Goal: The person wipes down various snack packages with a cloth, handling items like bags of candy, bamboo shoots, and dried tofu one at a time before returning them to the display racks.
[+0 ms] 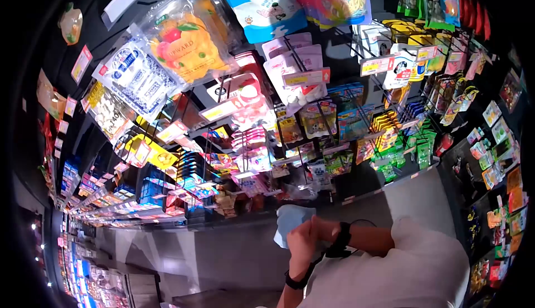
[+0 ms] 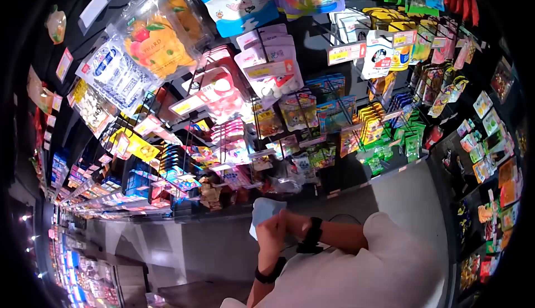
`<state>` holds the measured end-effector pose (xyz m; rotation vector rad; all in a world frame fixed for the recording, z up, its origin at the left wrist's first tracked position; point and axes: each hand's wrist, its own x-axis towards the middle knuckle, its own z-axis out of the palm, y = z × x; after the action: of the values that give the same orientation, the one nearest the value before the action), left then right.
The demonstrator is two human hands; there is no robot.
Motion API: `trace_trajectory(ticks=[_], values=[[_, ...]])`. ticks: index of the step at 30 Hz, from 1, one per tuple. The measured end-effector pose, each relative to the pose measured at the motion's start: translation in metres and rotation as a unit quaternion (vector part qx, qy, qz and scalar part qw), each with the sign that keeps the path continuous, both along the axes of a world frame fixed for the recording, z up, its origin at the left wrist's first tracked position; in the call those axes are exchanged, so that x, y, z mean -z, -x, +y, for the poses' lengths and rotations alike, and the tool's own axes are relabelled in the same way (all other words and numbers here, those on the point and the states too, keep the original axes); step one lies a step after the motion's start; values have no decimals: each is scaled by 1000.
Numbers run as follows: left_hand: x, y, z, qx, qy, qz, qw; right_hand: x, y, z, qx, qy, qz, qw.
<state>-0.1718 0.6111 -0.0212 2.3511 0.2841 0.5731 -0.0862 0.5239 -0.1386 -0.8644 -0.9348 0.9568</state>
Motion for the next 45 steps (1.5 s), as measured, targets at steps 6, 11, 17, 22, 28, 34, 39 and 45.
trace_trajectory(ticks=[6, 11, 17, 22, 28, 34, 39, 45], values=[[-22, -51, -15, 66, -3, -56, 996, -65, -47, -27, 111, 230, -240, 937], [-96, -95, -35, 196, 0, 18, 980, -102, -71, -65, 232, 195, -415, 858], [-207, -159, -11, 353, 114, 16, 928, -279, -124, -94, 478, 137, -536, 683], [-316, -239, 5, 350, 234, -54, 905, -281, -142, -141, 500, 178, -563, 634], [-363, -379, -7, 195, 103, -90, 971, -281, -135, -170, 511, 135, -489, 694], [-347, -409, -37, 280, 220, -10, 934, -270, -123, -189, 500, 97, -429, 746], [-345, -432, -39, 305, 107, -72, 944, -253, -115, -212, 440, 67, -342, 828], [-341, -411, -56, 323, 120, -242, 907, -232, -66, -218, 628, 118, -462, 615]])
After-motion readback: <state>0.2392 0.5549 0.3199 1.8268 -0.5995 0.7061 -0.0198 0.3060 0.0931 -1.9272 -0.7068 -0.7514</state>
